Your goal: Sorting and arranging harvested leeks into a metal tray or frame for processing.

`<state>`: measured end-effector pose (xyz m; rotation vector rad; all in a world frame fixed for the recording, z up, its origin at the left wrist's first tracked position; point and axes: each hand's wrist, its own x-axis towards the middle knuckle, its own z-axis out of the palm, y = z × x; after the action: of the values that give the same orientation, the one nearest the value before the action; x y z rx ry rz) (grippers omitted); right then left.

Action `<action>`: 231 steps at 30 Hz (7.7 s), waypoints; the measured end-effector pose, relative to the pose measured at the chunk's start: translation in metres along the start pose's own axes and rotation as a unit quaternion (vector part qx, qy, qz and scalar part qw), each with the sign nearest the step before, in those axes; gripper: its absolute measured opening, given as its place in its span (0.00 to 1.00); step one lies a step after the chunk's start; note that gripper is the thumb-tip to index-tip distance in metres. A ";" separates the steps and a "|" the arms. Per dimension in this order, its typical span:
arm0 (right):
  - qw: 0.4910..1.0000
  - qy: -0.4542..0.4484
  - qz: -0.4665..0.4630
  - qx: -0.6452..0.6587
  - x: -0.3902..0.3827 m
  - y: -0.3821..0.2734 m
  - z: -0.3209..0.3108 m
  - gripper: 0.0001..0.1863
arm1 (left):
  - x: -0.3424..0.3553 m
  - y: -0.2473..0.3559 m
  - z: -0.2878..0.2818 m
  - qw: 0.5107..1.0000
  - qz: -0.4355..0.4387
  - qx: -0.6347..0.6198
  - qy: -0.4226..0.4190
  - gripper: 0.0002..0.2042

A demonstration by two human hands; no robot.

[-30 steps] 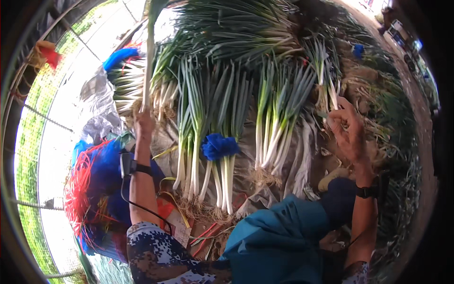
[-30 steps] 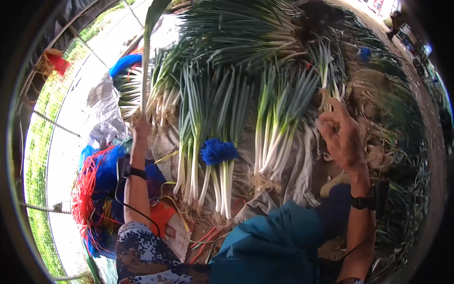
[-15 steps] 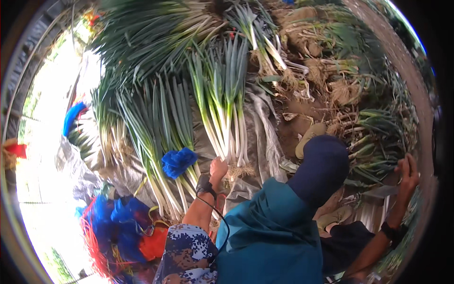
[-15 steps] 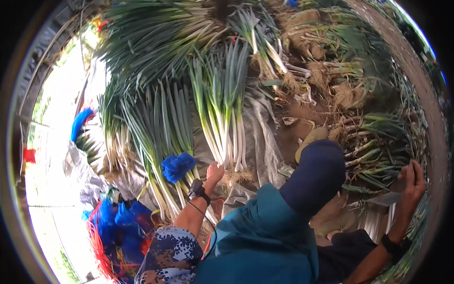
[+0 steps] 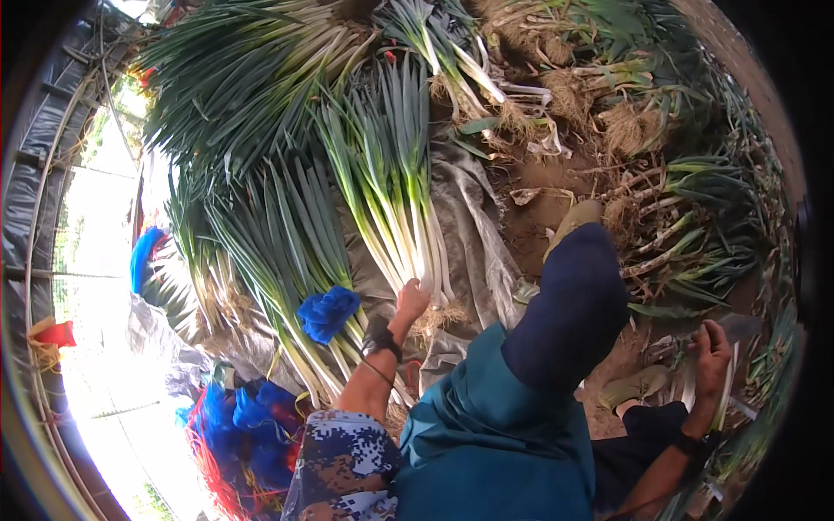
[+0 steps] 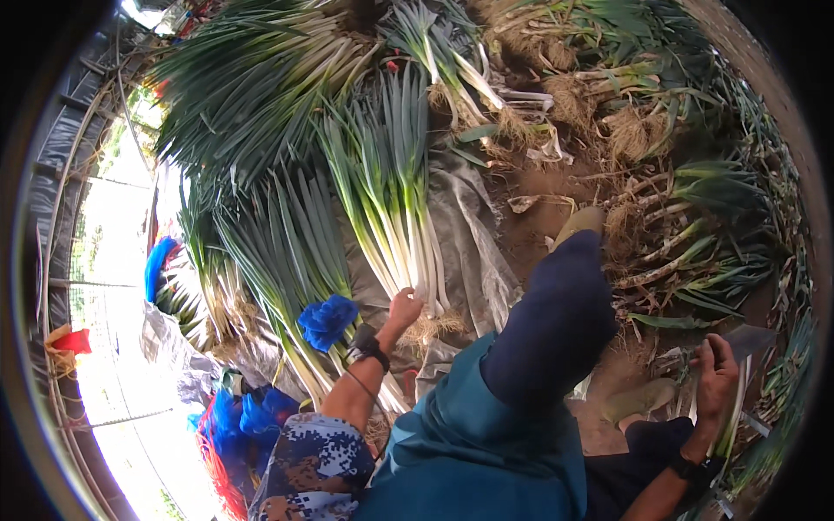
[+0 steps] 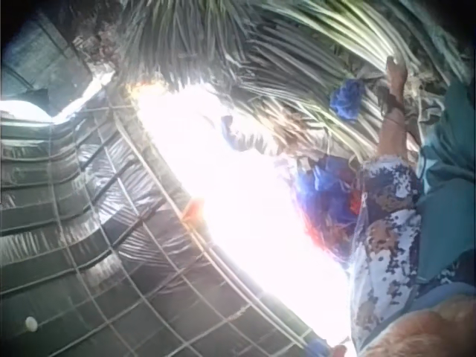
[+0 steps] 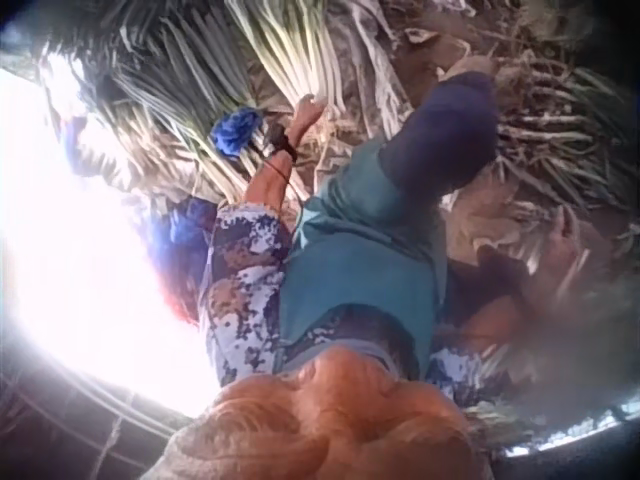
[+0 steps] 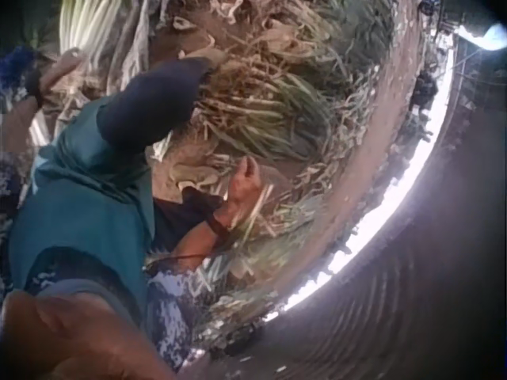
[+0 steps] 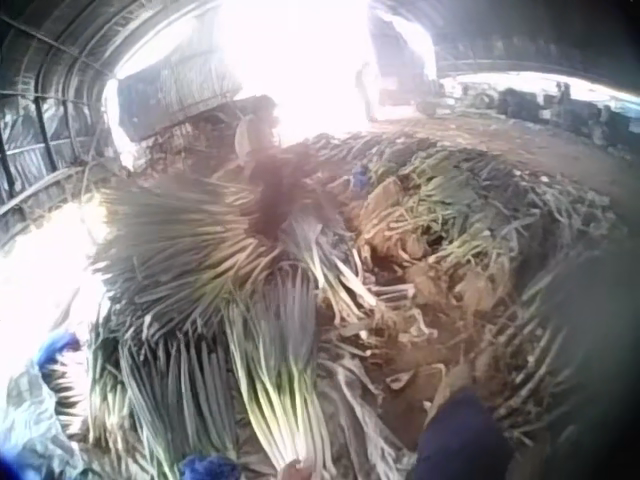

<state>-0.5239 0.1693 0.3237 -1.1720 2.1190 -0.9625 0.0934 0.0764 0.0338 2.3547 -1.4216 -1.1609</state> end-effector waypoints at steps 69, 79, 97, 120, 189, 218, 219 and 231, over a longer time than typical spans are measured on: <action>0.748 0.311 -0.320 0.491 -0.055 -0.118 -0.276 0.25 | -0.339 0.414 -0.056 0.672 0.447 -0.255 -0.532 0.25; 0.589 0.557 -0.225 0.541 -0.333 0.258 -0.427 0.20 | -0.481 0.617 0.214 0.578 0.429 -0.010 -0.694 0.21; 0.886 0.377 0.115 -0.245 -0.311 0.264 -0.305 0.46 | -0.492 0.608 0.306 0.558 0.503 0.121 -0.649 0.16; 0.778 0.149 0.210 -0.573 -0.300 0.198 -0.447 0.10 | -0.482 0.610 0.326 0.531 0.546 0.207 -0.614 0.13; 0.948 0.134 0.045 -0.284 -0.125 0.319 -0.328 0.19 | -0.424 0.530 0.476 0.546 0.810 0.111 -0.185 0.09; 0.961 0.107 -0.027 -0.255 -0.177 0.307 -0.271 0.07 | -0.410 0.478 0.432 0.500 0.815 0.165 -0.243 0.17; 0.961 0.077 -0.030 -0.263 -0.179 0.309 -0.271 0.06 | -0.410 0.478 0.432 0.490 0.825 0.164 -0.229 0.16; 0.923 0.099 0.071 -0.365 -0.183 0.310 -0.249 0.01 | -0.408 0.512 0.425 0.549 0.775 0.101 -0.295 0.20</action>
<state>-0.7680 0.5252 0.2493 -1.2478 2.8017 -0.2054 -0.6498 0.2345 0.2119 -0.1259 -2.7187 -0.9817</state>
